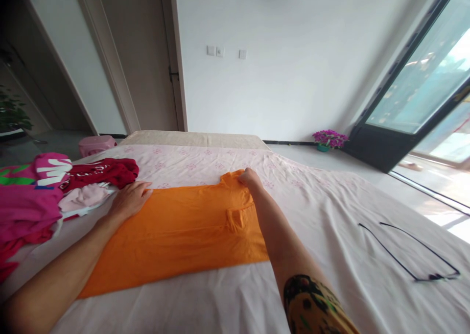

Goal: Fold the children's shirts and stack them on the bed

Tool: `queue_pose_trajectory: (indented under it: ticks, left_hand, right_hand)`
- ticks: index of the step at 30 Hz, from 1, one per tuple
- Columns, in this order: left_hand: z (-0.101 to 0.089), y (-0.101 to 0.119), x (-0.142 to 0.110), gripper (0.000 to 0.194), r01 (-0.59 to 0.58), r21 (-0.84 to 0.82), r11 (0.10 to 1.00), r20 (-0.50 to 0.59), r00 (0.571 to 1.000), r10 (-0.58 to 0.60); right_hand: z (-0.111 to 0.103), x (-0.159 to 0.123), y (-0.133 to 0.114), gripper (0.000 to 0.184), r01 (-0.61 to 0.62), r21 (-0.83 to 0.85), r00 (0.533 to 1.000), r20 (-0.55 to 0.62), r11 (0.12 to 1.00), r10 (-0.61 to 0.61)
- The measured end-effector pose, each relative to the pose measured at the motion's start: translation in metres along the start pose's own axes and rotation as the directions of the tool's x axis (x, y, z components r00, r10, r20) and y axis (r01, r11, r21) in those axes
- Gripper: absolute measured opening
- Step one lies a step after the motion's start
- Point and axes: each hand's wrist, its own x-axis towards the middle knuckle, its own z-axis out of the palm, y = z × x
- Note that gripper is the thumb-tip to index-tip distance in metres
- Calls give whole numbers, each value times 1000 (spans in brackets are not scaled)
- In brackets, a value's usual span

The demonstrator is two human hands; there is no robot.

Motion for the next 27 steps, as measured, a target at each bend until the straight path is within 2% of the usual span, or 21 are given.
queue_pose_trajectory:
  ticks: [3,5,7,9,11,13,15,17,19,21,23,25,27]
  left_hand:
    - [-3,-1,-1,51,6,-45,999,5,1000,-6]
    - [-6,-4,-3,53,-8,-87,996,24,1000,10]
    - [-11,-7,-4,55,-24,-111,993,56,998,30]
    - [-19,-11,-6,52,-38,-122,992,99,994,51]
    - [-29,-16,-9,46,-74,-145,987,130,987,93]
    - [-40,-21,-16,41,-128,-165,978,100,984,146]
    - [-52,-26,-26,36,-185,-164,969,35,981,193]
    - [-62,-30,-40,28,-229,-157,961,13,972,234]
    - [-68,-33,-56,18,-271,-168,948,39,959,281]
    - [-71,-35,-71,18,-301,-201,932,53,947,317]
    - [-71,-36,-84,19,-288,-253,923,35,951,307]
    - [-72,-36,-95,21,-236,-316,919,7,968,251]
    - [-71,-36,-104,25,-178,-360,916,5,981,192]
  right_hand:
    - [-4,-7,5,20,31,148,999,26,988,-35]
    - [-11,-17,7,18,73,248,997,6,966,-76]
    - [-23,-32,9,24,115,333,993,-31,936,-111]
    - [-39,-52,15,28,176,447,984,-68,877,-163]
    - [-57,-77,24,24,255,557,966,-110,790,-234]
    - [-71,-104,36,17,316,634,944,-138,705,-299]
    - [-77,-131,50,15,337,662,930,-123,670,-346]
    - [-75,-153,65,16,327,643,922,-55,692,-384]
    - [-68,-169,77,16,307,563,921,27,767,-389]
    - [-62,-180,84,18,290,498,929,60,817,-366]
    - [-62,-188,86,20,288,516,939,14,807,-344]
    - [-68,-196,86,20,299,588,940,-47,751,-337]
    - [-73,-203,86,19,297,632,936,-45,716,-349]
